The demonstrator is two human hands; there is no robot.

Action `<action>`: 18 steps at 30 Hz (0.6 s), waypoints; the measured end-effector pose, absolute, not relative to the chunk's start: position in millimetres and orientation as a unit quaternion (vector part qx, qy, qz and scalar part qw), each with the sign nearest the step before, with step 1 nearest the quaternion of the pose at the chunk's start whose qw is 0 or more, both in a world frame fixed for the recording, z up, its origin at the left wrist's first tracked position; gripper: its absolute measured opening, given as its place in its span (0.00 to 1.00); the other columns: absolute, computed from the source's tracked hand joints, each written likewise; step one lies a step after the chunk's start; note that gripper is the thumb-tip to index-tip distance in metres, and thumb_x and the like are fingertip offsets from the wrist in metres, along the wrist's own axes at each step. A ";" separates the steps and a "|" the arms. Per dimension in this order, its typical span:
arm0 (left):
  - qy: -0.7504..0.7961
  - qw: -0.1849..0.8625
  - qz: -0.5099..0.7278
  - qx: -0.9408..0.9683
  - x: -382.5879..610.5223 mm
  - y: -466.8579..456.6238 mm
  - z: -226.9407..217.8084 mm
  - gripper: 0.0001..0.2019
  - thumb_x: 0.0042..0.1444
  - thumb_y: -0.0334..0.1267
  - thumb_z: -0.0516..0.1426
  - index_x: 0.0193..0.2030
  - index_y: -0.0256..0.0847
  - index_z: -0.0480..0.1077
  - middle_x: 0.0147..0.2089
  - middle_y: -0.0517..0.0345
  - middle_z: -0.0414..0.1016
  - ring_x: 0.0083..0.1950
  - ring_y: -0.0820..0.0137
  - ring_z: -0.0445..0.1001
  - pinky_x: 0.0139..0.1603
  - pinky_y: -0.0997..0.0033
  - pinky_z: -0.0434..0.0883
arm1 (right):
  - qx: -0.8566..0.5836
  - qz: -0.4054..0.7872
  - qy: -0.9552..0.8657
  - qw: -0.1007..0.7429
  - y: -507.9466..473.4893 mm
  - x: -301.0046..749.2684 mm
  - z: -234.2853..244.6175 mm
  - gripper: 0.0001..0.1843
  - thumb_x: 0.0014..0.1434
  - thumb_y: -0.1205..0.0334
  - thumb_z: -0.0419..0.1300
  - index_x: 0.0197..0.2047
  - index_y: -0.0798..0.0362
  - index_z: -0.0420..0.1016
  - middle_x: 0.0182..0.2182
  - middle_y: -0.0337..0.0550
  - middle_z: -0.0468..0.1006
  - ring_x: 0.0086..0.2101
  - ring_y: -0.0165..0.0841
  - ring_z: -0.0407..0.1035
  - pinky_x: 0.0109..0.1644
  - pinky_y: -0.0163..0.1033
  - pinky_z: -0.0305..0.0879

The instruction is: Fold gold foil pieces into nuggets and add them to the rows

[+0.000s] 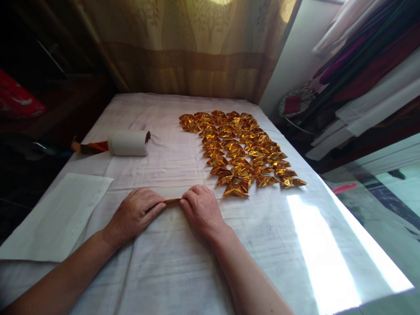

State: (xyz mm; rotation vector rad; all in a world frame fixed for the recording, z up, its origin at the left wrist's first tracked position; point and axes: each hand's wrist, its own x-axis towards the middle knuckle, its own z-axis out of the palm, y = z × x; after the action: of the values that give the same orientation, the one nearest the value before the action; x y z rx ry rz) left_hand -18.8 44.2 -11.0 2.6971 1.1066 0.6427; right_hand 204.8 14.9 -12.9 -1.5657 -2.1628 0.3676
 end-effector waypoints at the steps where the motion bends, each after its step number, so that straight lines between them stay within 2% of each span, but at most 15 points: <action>1: 0.378 0.076 0.213 0.898 -18.3 43.9 -11.0 0.13 0.67 0.43 0.51 0.37 0.41 0.74 0.34 0.57 0.78 0.37 0.67 0.72 0.42 0.65 0.67 | -0.575 0.124 -0.779 0.216 15.1 203.4 -13.4 0.09 0.66 0.61 0.57 0.35 0.51 0.77 0.35 0.43 0.76 0.38 0.35 0.68 0.46 0.40 0.62; 8: 0.424 0.031 0.192 0.885 -13.9 39.3 -12.1 0.09 0.67 0.41 0.52 0.41 0.41 0.71 0.36 0.56 0.77 0.38 0.64 0.73 0.42 0.64 0.66 | -0.613 0.068 -0.765 0.185 16.5 196.2 -15.2 0.10 0.66 0.59 0.58 0.33 0.50 0.76 0.32 0.42 0.75 0.35 0.35 0.67 0.40 0.39 0.58; 18: 0.457 -0.014 0.184 0.870 -8.7 39.4 -17.6 0.05 0.65 0.38 0.54 0.44 0.41 0.69 0.37 0.56 0.77 0.38 0.63 0.73 0.42 0.63 0.65 | -0.640 0.063 -0.741 0.194 18.3 193.3 -20.3 0.07 0.64 0.59 0.60 0.34 0.51 0.74 0.31 0.42 0.77 0.35 0.36 0.69 0.39 0.39 0.55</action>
State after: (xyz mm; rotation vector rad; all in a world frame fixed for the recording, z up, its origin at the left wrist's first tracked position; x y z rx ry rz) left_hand -8.7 39.4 -17.6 2.7598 1.4477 0.5824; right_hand 193.3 18.3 -20.3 -1.7942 -2.0769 0.1761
